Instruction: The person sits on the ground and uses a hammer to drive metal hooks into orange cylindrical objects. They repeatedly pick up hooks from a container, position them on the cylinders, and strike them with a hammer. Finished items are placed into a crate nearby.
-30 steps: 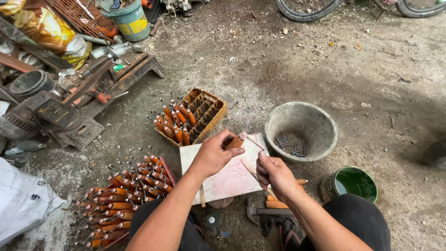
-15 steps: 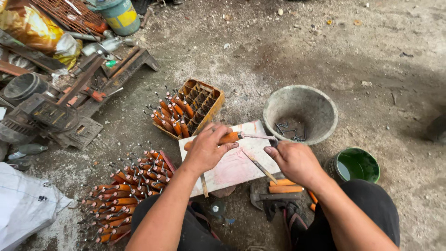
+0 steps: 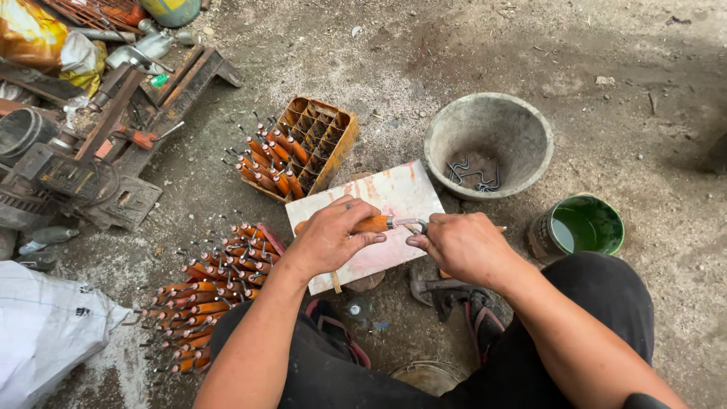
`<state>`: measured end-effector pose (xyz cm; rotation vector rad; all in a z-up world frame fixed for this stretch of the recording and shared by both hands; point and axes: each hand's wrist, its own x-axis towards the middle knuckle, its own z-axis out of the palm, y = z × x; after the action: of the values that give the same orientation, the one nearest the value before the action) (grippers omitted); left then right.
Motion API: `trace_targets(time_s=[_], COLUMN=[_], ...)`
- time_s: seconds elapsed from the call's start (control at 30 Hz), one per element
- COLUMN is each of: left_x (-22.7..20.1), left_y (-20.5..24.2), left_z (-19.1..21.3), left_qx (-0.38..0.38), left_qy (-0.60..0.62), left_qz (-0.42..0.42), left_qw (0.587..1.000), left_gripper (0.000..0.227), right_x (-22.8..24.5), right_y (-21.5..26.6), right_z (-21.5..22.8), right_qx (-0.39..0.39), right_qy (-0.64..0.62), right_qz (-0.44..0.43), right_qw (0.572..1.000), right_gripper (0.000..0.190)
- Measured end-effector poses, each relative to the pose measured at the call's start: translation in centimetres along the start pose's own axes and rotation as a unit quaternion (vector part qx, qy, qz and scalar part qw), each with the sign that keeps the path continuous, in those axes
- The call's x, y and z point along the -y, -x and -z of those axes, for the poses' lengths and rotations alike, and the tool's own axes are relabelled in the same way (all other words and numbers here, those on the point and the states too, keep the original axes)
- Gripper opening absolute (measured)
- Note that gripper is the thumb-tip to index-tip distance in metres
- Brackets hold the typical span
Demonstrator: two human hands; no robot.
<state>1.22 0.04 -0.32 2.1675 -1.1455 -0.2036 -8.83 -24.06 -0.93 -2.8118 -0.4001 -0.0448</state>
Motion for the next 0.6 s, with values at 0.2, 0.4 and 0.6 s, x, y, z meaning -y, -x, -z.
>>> trace_targets(time_s=[0.2,0.4,0.6], left_x=[-0.5,-0.1,0.9], left_y=[0.3,0.5,1.0], left_z=[0.1,-0.2,-0.7], left_qx=[0.039,0.05,0.09], left_qy=[0.02,0.05,0.071], left_qz=[0.046,0.005,-0.004], left_qw=[0.998,0.997,0.993], left_gripper=[0.038,0.038,0.037], right_x=[0.8,1.0,1.3], right_y=[-0.1,-0.2,-0.2], right_z=[-0.5,-1.3,-1.6], right_qx=[-0.016,-0.011,0.011], right_qy=[0.005,0.011,0.011], right_qz=[0.032,0.042,0.044], right_qw=[0.999,0.999,0.999], right_gripper=[0.048,0.046,0.044])
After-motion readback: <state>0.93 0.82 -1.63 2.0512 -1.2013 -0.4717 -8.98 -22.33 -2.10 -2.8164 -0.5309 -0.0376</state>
